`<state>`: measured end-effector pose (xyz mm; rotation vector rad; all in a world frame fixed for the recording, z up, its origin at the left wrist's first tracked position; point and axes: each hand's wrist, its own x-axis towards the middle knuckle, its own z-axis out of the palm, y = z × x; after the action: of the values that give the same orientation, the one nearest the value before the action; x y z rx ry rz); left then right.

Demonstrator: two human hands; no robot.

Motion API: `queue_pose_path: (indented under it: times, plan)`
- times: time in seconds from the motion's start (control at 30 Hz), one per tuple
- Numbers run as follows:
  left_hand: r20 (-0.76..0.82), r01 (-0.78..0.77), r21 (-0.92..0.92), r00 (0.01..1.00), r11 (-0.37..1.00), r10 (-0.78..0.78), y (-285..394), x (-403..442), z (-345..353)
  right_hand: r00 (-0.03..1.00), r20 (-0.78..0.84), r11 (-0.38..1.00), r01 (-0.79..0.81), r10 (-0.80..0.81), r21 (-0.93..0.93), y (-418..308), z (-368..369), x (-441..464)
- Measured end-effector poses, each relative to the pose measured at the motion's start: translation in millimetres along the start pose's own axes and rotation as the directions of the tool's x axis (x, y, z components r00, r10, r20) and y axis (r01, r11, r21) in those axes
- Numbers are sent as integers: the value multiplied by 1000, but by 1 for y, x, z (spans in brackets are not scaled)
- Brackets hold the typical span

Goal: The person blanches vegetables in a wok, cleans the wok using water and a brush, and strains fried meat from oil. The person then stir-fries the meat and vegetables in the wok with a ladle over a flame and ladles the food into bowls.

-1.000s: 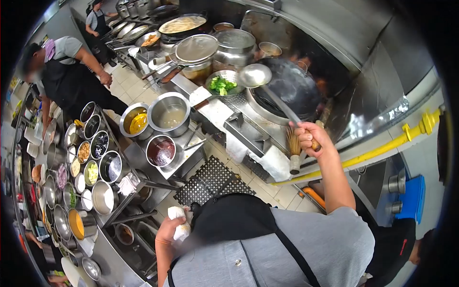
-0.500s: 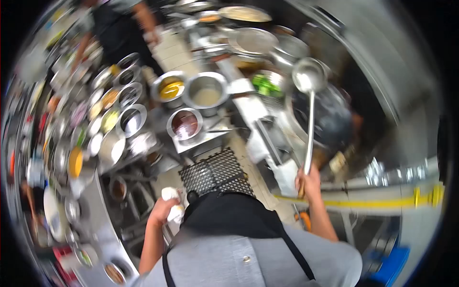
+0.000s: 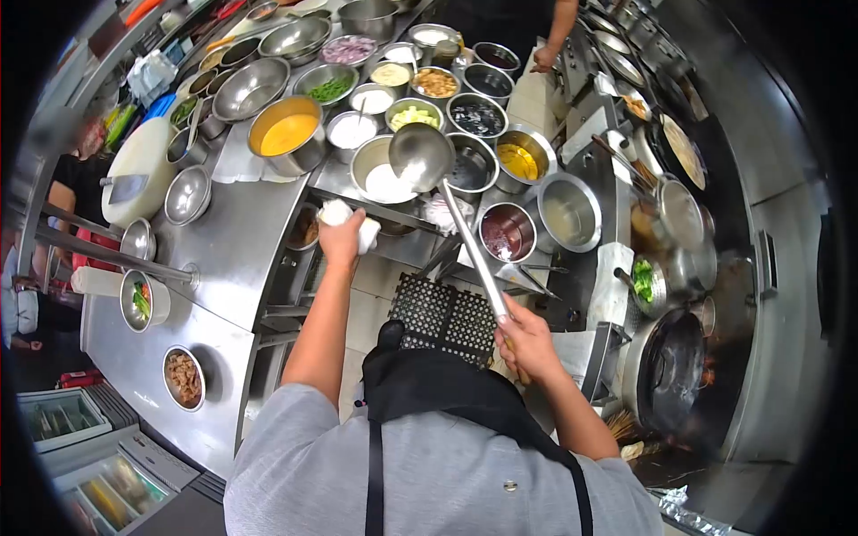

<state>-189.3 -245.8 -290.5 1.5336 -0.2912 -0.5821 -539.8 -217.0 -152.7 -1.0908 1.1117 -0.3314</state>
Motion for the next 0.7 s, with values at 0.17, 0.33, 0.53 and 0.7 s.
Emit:
queue_pose_path:
  times: [0.17,0.33,0.53,0.7]
  plan:
    - [52,35,-146,998,989,-28,-33,61,18,937,-3,689,254,-348,-679,-3,36,60]
    - [138,139,-140,983,980,-120,-16,55,24,902,3,558,269,-431,-785,-4,59,68]
    - [164,191,-156,972,969,-166,-17,55,26,996,-53,779,17,-65,-627,-20,61,56]
    - [148,136,-162,983,977,-112,-15,57,25,997,-7,891,-75,80,-448,-40,61,50]
